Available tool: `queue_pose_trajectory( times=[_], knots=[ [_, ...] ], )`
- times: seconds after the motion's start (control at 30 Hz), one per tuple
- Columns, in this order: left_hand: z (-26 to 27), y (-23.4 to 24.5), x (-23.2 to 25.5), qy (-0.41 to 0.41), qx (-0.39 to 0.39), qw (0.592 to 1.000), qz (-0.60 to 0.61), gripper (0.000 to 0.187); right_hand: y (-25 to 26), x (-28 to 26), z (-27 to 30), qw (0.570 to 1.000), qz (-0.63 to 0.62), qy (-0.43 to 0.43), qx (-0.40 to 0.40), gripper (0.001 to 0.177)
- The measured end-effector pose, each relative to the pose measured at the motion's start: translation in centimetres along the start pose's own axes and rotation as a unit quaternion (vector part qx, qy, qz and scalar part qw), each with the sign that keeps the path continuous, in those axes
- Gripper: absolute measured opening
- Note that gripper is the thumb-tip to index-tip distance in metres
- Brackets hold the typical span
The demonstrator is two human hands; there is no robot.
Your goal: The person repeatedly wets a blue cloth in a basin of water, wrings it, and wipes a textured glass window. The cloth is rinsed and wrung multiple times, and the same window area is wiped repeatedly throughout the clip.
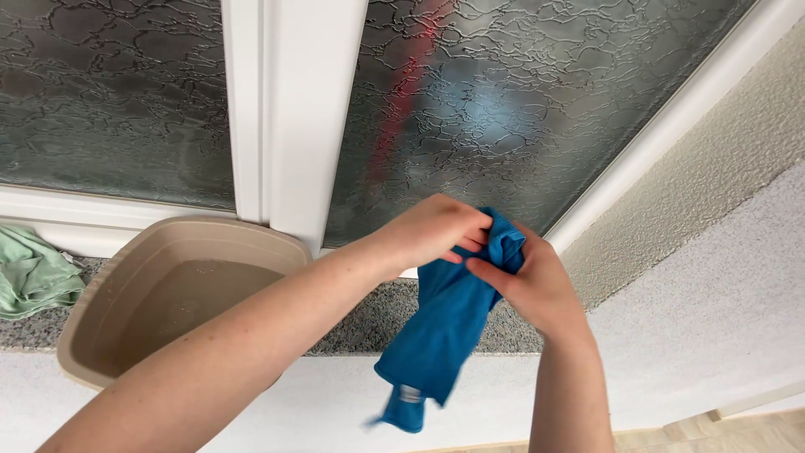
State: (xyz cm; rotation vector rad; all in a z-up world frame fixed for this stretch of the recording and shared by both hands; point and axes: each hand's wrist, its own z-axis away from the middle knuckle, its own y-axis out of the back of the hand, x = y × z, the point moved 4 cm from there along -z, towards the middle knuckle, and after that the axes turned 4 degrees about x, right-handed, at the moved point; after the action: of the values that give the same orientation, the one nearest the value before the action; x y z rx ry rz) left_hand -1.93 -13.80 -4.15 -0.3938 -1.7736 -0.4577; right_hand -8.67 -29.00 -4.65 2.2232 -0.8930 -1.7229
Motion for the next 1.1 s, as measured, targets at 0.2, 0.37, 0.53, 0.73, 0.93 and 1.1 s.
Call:
queue_pose_trajectory(
  times=[0.2, 0.37, 0.53, 0.73, 0.93, 1.1],
  knots=[
    [1.5, 0.8, 1.4, -0.165, 0.003, 0.929, -0.330, 0.059, -0.6, 2.5, -1.3, 0.999, -0.026, 0.008, -0.029, 0.044],
    [-0.4, 0.9, 0.1, -0.134, 0.025, 0.913, -0.384, 0.025, -0.8, 2.2, -0.8, 0.998, -0.062, -0.003, -0.020, 0.044],
    [-0.7, 0.9, 2.3, -0.166, 0.089, 0.914, -0.360, 0.035, -5.3, 9.6, 0.9, 0.981, -0.040, -0.121, -0.145, 0.080],
    [-0.6, 1.6, 3.7, -0.126, 0.118, 0.924, -0.342, 0.038, -8.7, 7.7, 2.9, 0.983, -0.029, -0.147, -0.104, 0.036],
    [-1.9, 5.0, 2.7, -0.101, 0.222, 0.917, -0.315, 0.037, -4.5, 13.5, -3.9, 0.929, 0.350, -0.118, 0.004, 0.063],
    [-3.6, 6.9, 1.7, -0.126, 0.294, 0.945, -0.072, 0.028, -1.0, 8.0, -7.9, 0.939, 0.302, -0.084, 0.144, 0.035]
  ],
)
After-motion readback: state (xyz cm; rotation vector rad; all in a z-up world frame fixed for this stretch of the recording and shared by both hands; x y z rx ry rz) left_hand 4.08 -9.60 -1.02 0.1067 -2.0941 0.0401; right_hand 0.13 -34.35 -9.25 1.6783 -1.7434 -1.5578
